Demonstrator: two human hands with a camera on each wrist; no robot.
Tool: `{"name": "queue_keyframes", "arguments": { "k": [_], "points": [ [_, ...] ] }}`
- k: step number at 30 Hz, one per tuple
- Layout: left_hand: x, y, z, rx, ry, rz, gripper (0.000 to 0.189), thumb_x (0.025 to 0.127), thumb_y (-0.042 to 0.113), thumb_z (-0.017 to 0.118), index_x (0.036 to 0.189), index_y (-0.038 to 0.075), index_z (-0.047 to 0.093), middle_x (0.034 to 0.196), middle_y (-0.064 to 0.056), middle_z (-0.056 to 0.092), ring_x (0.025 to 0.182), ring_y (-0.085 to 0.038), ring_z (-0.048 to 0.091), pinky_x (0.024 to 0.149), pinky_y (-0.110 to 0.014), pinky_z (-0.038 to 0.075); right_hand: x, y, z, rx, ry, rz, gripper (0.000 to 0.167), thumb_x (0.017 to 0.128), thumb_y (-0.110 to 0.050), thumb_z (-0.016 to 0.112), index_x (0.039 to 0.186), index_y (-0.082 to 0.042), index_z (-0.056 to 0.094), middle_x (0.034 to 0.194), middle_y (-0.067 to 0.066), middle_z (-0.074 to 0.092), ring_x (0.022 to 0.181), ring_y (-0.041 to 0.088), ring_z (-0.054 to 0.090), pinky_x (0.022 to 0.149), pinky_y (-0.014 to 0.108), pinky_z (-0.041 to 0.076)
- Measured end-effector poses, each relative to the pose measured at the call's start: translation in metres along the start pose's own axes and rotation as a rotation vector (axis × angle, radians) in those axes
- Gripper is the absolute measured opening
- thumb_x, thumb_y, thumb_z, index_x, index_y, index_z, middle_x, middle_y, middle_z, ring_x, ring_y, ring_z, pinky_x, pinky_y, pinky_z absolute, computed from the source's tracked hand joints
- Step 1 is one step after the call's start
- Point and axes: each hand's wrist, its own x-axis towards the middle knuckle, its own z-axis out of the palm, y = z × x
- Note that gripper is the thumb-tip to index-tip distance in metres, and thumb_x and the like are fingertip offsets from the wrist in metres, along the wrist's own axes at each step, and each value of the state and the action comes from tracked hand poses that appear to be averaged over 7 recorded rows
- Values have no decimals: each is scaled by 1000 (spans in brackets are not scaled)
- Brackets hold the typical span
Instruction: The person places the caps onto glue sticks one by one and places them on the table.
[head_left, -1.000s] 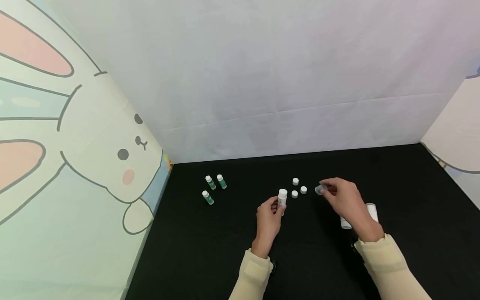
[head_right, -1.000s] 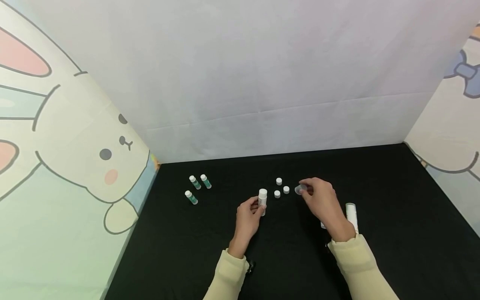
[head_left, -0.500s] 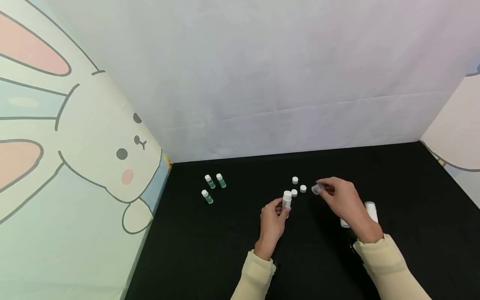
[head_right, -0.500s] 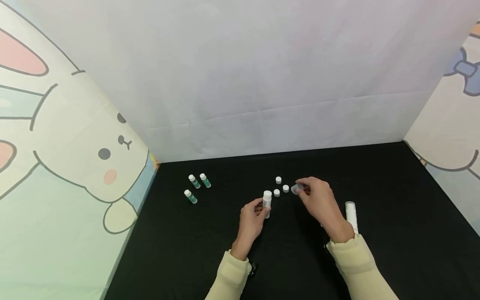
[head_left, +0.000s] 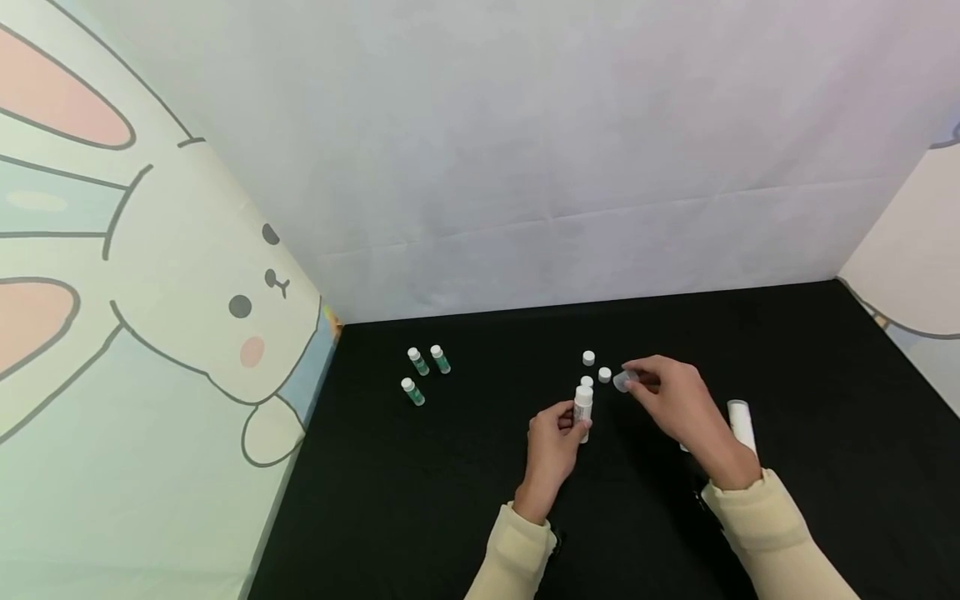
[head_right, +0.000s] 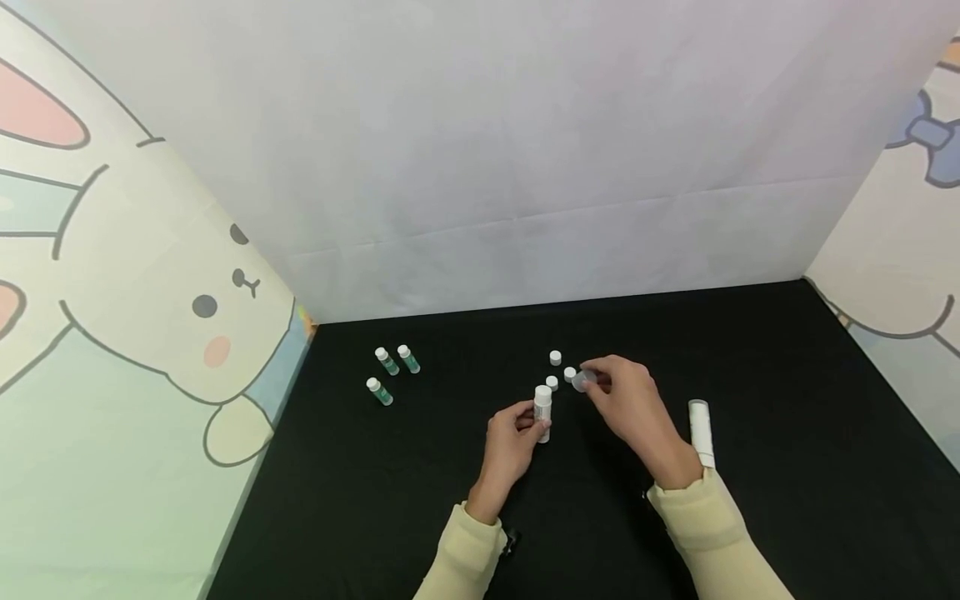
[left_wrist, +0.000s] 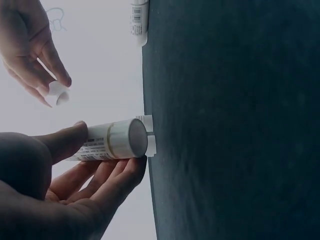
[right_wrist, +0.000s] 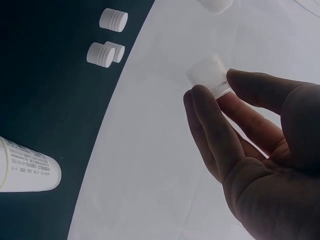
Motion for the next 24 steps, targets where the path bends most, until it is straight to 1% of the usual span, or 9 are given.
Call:
{"name": "queue_keyframes", "arguments": {
  "k": [5, 6, 7, 11, 19, 24],
  "points": [
    [0, 1, 1, -29, -21, -14, 26, 93, 5, 81, 118, -2, 76, 106, -11, 78, 90, -10, 72, 77, -21, 59, -1, -2, -1, 0, -3, -9, 28, 99, -2, 72, 126, 5, 72, 120, 26, 71, 103, 41, 72, 86, 56, 61],
    [0, 1, 1, -28, -26, -5, 26, 93, 5, 81, 117, -2, 77, 105, -11, 78, 89, -9, 72, 76, -21, 59, -1, -3, -1, -1, -3, -10, 28, 99, -2, 72, 126, 5, 72, 120, 26, 71, 104, 41, 72, 86, 56, 61],
    [-1, 1, 1, -39, -31, -13, 26, 93, 5, 81, 117, -2, 77, 105, -11, 78, 88, -9, 72, 76, -20, 59, -1, -3, -1, -3, -2, -11, 28, 99, -2, 72, 126, 4, 72, 120, 26, 71, 103, 40, 73, 85, 56, 61],
    [-1, 2, 2, -47, -41, -5, 26, 91, 4, 83, 116, -2, 78, 103, -11, 79, 85, -7, 72, 74, -20, 58, -1, -4, -2, -4, 0, -10, 28, 99, -2, 72, 126, 4, 72, 120, 25, 71, 103, 40, 73, 85, 55, 61],
    [-2, 0, 2, -54, -17, -6, 26, 89, 5, 85, 114, -1, 79, 102, -10, 79, 83, -6, 72, 73, -20, 58, -2, -6, -5, -11, -5, -10, 29, 99, -2, 72, 127, 4, 72, 121, 26, 70, 103, 40, 72, 85, 55, 61],
    [0, 0, 3, -60, -7, -12, 26, 88, 6, 86, 112, 0, 79, 101, -9, 79, 82, -6, 72, 73, -20, 58, -2, -7, -6, -8, 1, -14, 29, 99, -2, 73, 127, 4, 72, 119, 25, 71, 101, 39, 73, 84, 55, 61]
  ]
}}
